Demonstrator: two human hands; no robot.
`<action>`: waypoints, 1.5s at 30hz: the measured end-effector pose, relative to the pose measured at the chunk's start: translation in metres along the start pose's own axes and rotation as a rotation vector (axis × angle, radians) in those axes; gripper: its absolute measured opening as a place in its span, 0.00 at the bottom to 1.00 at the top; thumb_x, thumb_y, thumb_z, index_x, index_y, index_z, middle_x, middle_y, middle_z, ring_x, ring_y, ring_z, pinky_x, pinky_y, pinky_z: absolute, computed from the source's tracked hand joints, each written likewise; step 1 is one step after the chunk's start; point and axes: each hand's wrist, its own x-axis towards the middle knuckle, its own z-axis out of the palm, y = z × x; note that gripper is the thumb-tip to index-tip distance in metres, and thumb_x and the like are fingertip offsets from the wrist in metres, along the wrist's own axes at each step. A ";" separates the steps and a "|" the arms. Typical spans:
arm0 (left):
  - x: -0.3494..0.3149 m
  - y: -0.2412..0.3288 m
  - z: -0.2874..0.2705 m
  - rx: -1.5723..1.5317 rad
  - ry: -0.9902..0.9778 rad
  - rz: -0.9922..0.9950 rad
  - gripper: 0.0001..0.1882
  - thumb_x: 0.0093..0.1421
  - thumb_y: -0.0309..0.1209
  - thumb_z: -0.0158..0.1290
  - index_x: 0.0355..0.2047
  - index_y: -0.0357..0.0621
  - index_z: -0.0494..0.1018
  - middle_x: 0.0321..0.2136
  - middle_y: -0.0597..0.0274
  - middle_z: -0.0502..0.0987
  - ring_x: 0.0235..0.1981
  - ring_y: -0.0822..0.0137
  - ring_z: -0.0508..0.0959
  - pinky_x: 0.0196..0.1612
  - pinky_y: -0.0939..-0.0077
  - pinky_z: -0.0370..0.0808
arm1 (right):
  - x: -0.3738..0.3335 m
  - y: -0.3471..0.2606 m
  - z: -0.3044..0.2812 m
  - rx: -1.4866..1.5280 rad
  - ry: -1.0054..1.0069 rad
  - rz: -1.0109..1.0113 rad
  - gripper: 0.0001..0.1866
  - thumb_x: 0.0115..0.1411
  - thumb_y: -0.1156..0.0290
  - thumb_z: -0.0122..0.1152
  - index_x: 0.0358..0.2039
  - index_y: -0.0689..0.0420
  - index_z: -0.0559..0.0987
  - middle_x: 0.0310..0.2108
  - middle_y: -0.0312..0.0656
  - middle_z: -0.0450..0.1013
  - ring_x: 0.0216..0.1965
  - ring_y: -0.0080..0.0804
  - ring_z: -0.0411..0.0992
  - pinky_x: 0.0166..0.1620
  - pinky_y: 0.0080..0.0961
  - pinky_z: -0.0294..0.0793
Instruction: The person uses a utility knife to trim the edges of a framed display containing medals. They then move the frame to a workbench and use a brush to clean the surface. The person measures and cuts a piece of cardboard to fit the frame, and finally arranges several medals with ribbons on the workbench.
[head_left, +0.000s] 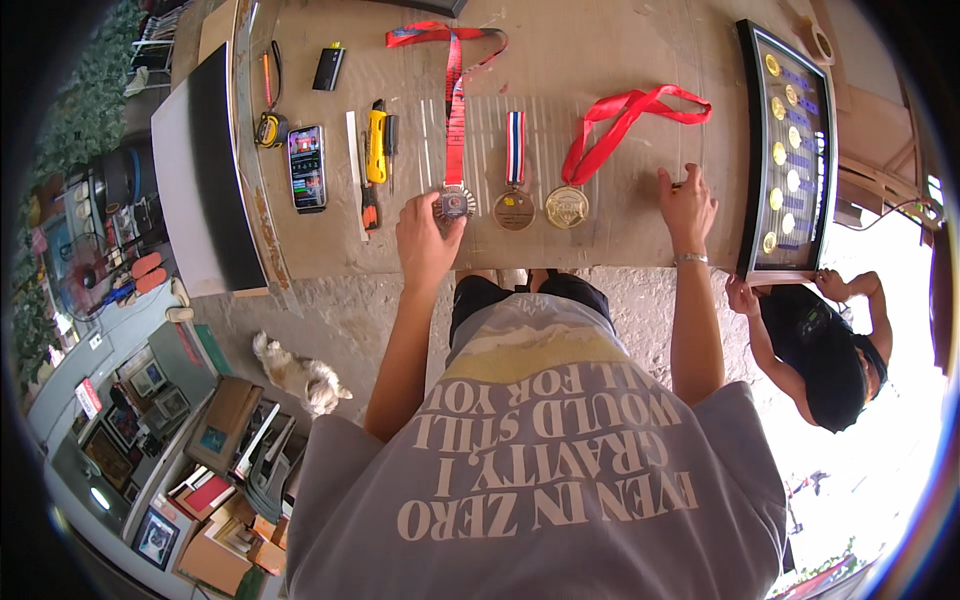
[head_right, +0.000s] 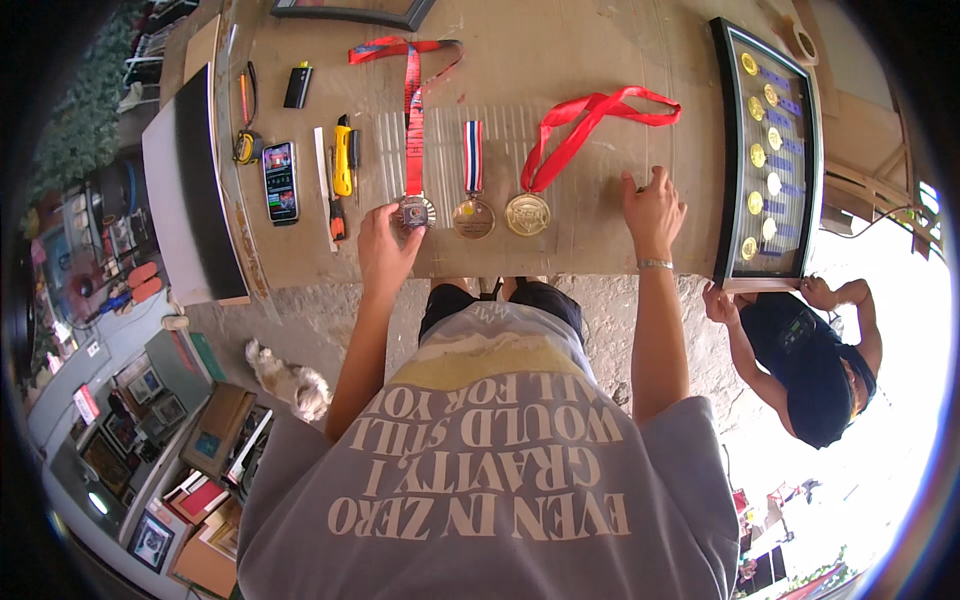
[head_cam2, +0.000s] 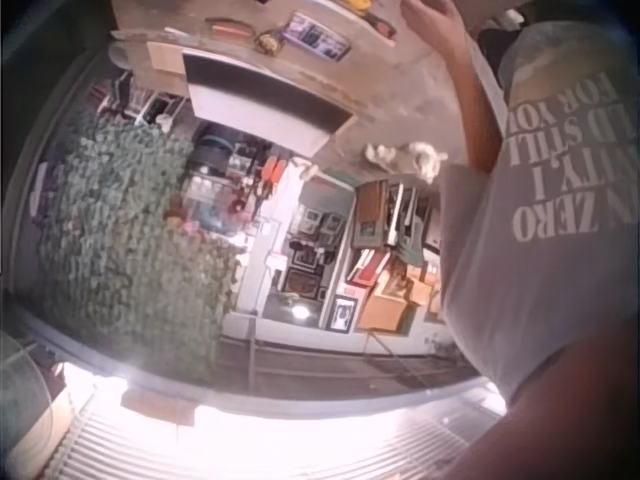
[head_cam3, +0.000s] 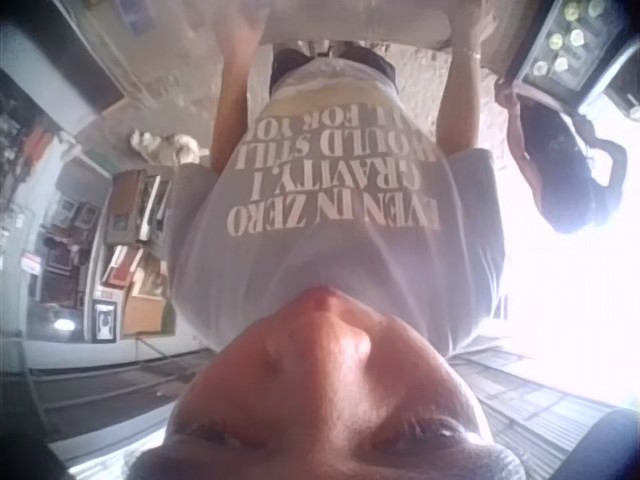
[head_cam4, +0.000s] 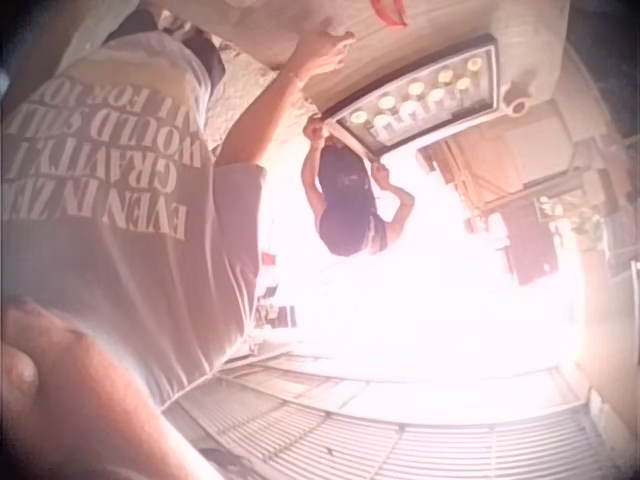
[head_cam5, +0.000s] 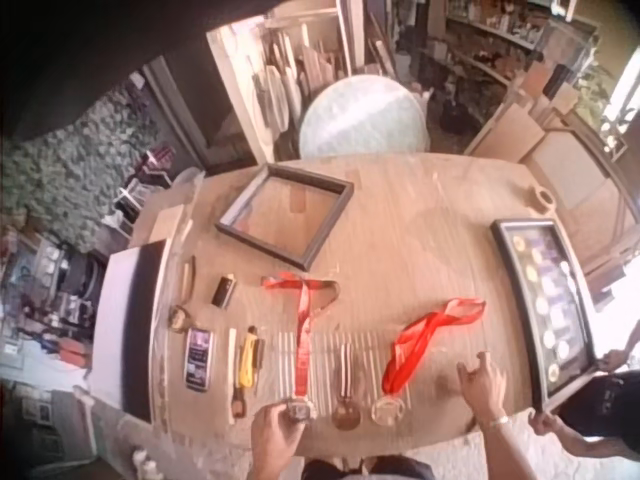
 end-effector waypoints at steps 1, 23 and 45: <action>0.005 0.005 0.004 0.037 -0.024 -0.003 0.30 0.51 0.38 0.67 0.52 0.43 0.69 0.45 0.53 0.74 0.48 0.49 0.73 0.50 0.54 0.70 | -0.002 0.003 0.013 -0.066 0.057 -0.043 0.32 0.61 0.42 0.59 0.51 0.57 0.74 0.41 0.49 0.76 0.45 0.48 0.75 0.49 0.46 0.70; 0.017 -0.004 0.025 -0.224 -0.240 -0.356 0.21 0.52 0.35 0.69 0.39 0.36 0.73 0.31 0.55 0.77 0.31 0.61 0.78 0.35 0.64 0.75 | -0.091 -0.115 0.021 0.625 -0.402 0.058 0.27 0.49 0.64 0.75 0.44 0.62 0.71 0.39 0.46 0.78 0.41 0.42 0.77 0.48 0.37 0.71; -0.015 0.054 0.071 -0.442 0.032 -0.261 0.17 0.60 0.26 0.60 0.49 0.35 0.76 0.38 0.48 0.79 0.38 0.58 0.82 0.40 0.70 0.79 | -0.147 -0.173 0.037 0.540 -0.279 -0.288 0.26 0.63 0.70 0.57 0.57 0.70 0.63 0.52 0.58 0.61 0.53 0.59 0.67 0.50 0.44 0.76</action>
